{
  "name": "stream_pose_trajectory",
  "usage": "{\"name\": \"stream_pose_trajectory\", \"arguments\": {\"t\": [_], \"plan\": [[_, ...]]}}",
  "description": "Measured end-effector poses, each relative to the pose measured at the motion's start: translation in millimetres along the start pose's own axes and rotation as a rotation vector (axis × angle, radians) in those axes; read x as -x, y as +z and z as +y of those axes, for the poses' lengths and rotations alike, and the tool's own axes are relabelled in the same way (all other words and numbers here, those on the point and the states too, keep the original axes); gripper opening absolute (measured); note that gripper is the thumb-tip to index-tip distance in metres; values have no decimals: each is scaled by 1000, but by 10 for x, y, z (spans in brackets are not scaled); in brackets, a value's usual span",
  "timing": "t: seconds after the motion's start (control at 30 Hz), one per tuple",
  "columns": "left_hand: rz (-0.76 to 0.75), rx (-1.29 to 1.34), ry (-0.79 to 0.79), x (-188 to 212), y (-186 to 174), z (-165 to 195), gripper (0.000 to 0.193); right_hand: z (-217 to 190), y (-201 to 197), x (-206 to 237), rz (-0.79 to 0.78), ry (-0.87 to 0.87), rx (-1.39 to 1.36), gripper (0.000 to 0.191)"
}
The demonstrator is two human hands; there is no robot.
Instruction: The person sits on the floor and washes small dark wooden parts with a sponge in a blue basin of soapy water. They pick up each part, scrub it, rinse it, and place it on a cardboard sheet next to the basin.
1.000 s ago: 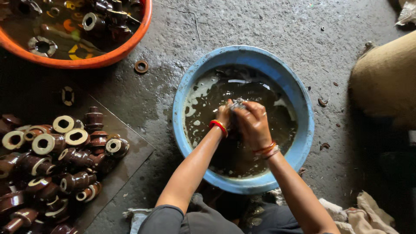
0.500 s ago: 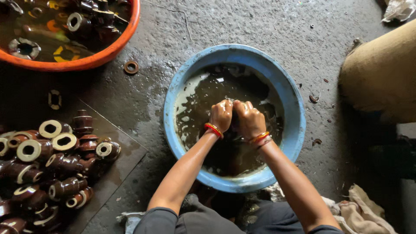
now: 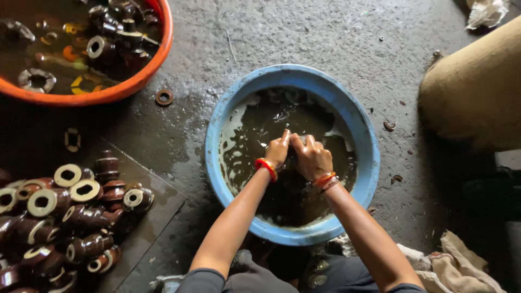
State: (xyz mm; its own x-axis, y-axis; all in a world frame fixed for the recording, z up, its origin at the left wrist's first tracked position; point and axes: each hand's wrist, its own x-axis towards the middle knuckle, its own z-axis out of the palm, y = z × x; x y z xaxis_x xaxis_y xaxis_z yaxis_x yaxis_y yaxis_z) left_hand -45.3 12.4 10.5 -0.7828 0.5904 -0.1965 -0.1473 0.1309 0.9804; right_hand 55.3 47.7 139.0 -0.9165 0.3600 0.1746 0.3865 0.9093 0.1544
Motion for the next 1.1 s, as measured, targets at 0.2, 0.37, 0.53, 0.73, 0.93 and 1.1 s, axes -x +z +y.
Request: {"name": "stream_pose_trajectory", "arguments": {"t": [0.2,0.37,0.53,0.73,0.93,1.1], "plan": [[30,-175,359,226,-173,176,35,244,90,-131,-156,113,-532,52],[37,-220,691,434,-348,685,35,525,159,-238,-293,25,-1156,42],[53,-311,859,580,-463,1001,48,494,193,68,-192,265,-995,63],[-126,-657,853,617,-564,1267,51,548,164,520,-121,304,-809,65],[-60,-585,1220,711,-556,1734,19,567,405,740,-67,294,-803,68],[-216,-1085,732,753,-830,1585,26,767,928,747,-116,275,-656,69]]}}
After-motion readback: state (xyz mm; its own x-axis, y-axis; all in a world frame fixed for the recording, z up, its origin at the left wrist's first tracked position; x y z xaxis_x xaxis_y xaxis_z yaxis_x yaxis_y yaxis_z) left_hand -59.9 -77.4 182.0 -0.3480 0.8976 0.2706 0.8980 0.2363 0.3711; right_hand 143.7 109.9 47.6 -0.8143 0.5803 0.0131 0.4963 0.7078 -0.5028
